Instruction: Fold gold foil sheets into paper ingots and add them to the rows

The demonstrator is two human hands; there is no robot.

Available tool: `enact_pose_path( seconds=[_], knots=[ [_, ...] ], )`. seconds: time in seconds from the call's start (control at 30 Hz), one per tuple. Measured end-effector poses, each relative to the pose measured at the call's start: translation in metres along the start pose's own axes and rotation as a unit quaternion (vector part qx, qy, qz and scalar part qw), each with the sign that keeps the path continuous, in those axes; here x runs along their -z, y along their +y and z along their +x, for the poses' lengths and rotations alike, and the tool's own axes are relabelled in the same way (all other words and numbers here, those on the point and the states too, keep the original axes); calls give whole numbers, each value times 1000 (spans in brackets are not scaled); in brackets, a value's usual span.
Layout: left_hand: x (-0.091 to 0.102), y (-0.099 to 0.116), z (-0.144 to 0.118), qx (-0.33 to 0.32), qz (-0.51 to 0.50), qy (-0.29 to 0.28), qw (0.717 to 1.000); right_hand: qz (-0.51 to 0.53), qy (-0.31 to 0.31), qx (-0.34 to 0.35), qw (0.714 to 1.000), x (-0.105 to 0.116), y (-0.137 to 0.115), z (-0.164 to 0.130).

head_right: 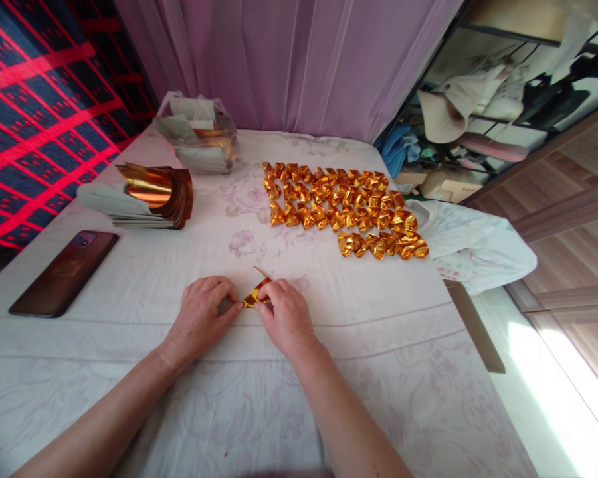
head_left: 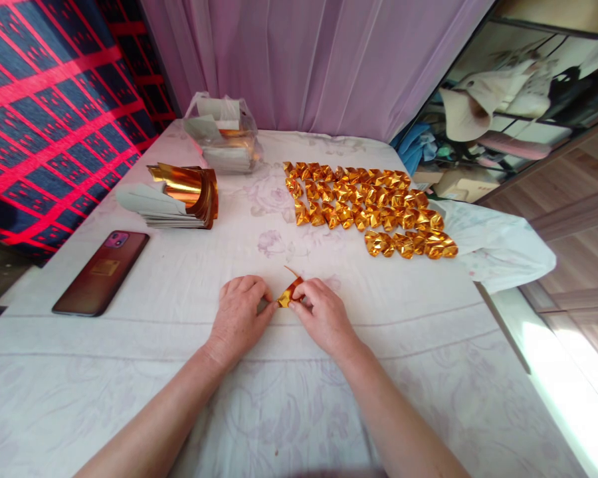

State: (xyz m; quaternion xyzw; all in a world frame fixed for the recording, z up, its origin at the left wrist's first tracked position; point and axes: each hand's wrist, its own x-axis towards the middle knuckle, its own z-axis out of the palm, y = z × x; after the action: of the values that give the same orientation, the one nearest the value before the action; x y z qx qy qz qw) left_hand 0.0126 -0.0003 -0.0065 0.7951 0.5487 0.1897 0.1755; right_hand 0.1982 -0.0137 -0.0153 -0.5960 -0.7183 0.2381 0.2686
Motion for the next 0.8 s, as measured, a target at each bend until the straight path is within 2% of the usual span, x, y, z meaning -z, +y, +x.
enact_pose_path(
  seconds=[0.53, 0.67, 0.8],
  knots=[
    [2, -9, 1, -16, -26, -14, 999, 51, -31, 55, 997, 11, 14, 0],
    [3, -8, 0, -22, -23, -9, 999, 65, -12, 90, 994, 10, 18, 0],
    [2, -7, -1, -26, -15, 5, 1000, 67, 34, 109, 991, 4, 20, -1]
  ],
)
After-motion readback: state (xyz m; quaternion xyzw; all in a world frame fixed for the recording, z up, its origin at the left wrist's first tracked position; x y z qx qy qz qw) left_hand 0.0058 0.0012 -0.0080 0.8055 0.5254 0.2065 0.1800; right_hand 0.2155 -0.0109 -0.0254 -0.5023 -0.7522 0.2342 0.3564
